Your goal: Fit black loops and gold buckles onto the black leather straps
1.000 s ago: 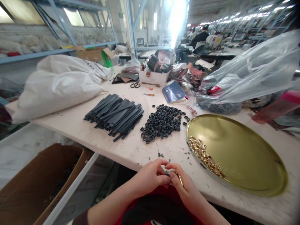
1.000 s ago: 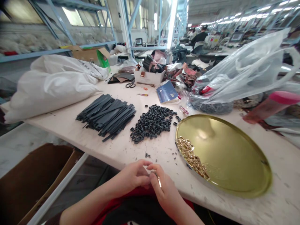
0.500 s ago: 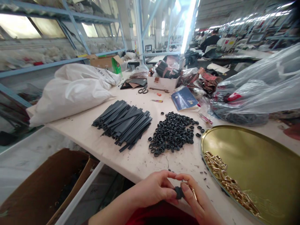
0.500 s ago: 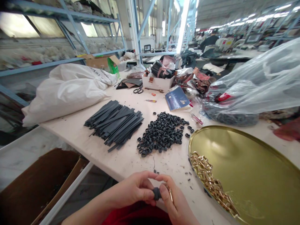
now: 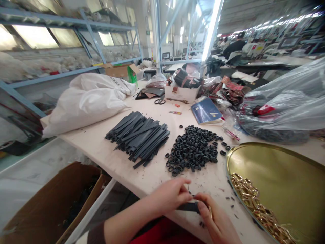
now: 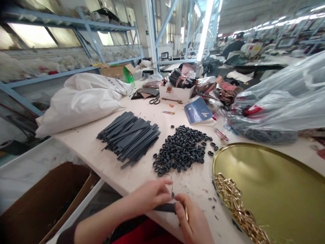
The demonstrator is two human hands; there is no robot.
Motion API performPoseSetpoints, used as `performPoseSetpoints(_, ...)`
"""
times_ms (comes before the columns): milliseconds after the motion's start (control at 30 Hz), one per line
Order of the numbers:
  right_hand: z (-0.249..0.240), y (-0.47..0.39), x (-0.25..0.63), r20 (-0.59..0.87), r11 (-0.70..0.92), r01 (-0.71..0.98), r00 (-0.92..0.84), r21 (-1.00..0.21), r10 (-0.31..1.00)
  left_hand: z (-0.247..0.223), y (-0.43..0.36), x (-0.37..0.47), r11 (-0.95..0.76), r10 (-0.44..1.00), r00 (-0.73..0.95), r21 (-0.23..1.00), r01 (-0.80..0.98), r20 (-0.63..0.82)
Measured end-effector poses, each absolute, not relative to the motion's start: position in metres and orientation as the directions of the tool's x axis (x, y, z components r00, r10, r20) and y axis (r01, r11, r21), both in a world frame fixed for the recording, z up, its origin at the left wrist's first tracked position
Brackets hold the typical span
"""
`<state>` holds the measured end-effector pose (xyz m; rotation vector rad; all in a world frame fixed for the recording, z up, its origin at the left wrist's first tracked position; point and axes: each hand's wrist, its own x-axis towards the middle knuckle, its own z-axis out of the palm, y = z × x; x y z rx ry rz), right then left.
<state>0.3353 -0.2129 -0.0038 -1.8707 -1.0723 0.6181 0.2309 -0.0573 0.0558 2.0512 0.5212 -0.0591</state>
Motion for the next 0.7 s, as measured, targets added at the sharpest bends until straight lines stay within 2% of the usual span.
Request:
performPoseSetpoints(33, -0.005, -0.211, 0.342, 0.045, -0.263, 0.510, 0.514, -0.819, 0.857, 0.062, -0.039, 0.233, -0.581, 0.446, 0.880, 0.695, 0.424, -0.164)
performPoseSetpoints(67, -0.006, -0.209, 0.349, 0.094, -0.268, 0.578, 0.519, -0.771, 0.850, 0.067, -0.020, 0.235, -0.693, 0.551, 0.830, 0.510, 0.510, -0.082)
performPoseSetpoints(100, -0.008, -0.208, 0.355, 0.142, -0.268, 0.628, 0.523, -0.730, 0.840, 0.072, 0.000, 0.237, -0.727, 0.647, 0.762, 0.290, 0.623, -0.013)
performPoseSetpoints(133, -0.009, -0.207, 0.360, 0.182, -0.269, 0.660, 0.530, -0.702, 0.828, 0.076, 0.018, 0.239, -0.698, 0.704, 0.710, 0.208, 0.685, 0.023)
performPoseSetpoints(200, -0.013, -0.208, 0.365, 0.230, -0.269, 0.680, 0.548, -0.682, 0.804, 0.078, 0.047, 0.242, -0.662, 0.749, 0.660, 0.119, 0.740, 0.057)
performPoseSetpoints(433, -0.015, -0.210, 0.361, 0.271, -0.255, 0.693, 0.554, -0.675, 0.788, 0.069, 0.066, 0.250, -0.625, 0.779, 0.623, 0.001, 0.781, 0.072)
performPoseSetpoints(567, -0.012, -0.209, 0.360, 0.326, -0.237, 0.702, 0.567, -0.672, 0.756, 0.076, 0.066, 0.253, -0.603, 0.797, 0.602, -0.003, 0.798, 0.052)
performPoseSetpoints(700, -0.008, -0.215, 0.359, 0.416, -0.191, 0.659, 0.645, -0.727, 0.641, 0.094, 0.057, 0.248, -0.626, 0.776, 0.618, 0.033, 0.779, 0.128)
